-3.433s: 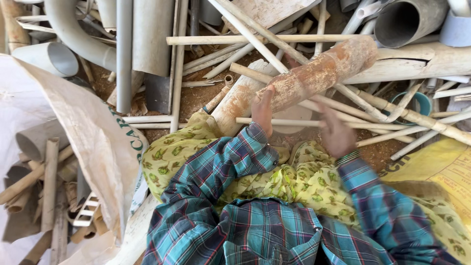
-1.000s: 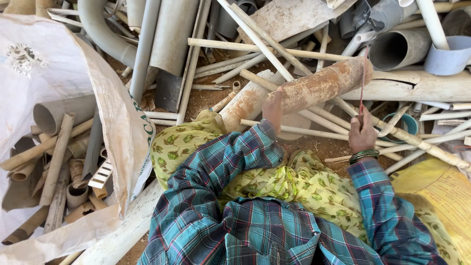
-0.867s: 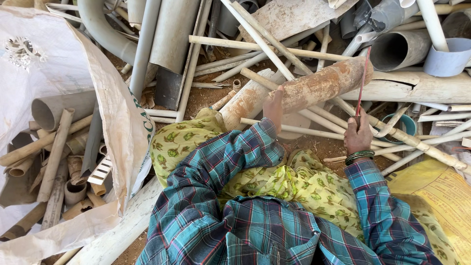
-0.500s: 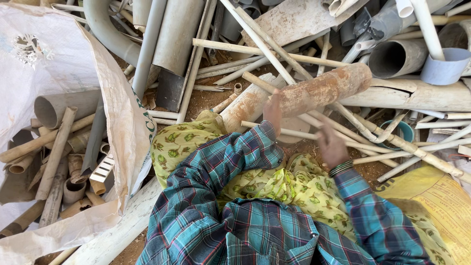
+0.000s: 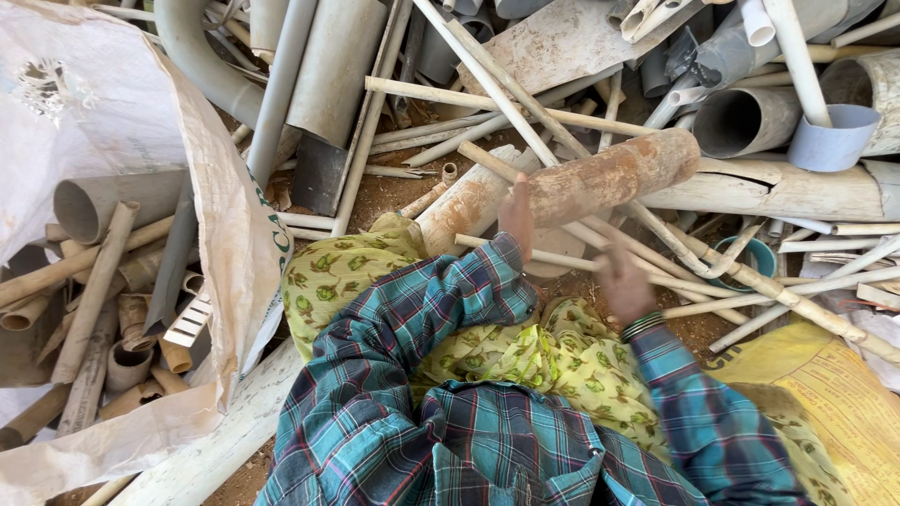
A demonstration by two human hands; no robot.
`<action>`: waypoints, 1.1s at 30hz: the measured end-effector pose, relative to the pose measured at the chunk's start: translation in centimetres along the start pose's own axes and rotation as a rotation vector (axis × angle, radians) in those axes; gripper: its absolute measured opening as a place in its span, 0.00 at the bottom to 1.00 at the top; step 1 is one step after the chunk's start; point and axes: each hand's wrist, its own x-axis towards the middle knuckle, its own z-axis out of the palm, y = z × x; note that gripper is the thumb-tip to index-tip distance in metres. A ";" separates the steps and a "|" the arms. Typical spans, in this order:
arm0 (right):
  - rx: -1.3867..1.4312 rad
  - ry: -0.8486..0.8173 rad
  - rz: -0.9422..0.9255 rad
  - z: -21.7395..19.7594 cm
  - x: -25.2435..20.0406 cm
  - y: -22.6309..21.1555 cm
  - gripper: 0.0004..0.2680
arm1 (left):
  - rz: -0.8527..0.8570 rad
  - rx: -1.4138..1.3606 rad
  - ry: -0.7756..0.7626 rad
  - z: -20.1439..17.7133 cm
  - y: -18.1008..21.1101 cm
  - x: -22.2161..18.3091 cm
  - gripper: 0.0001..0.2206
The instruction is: The person scrapes the surface of various plastic pipes using a blade, removing outer layers and debris while sitting among a large pile of plumbing materials.
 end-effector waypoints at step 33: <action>0.406 0.332 0.355 -5.2 2.3 1.9 0.17 | 0.612 0.864 -0.492 1.1 8.1 -8.0 0.13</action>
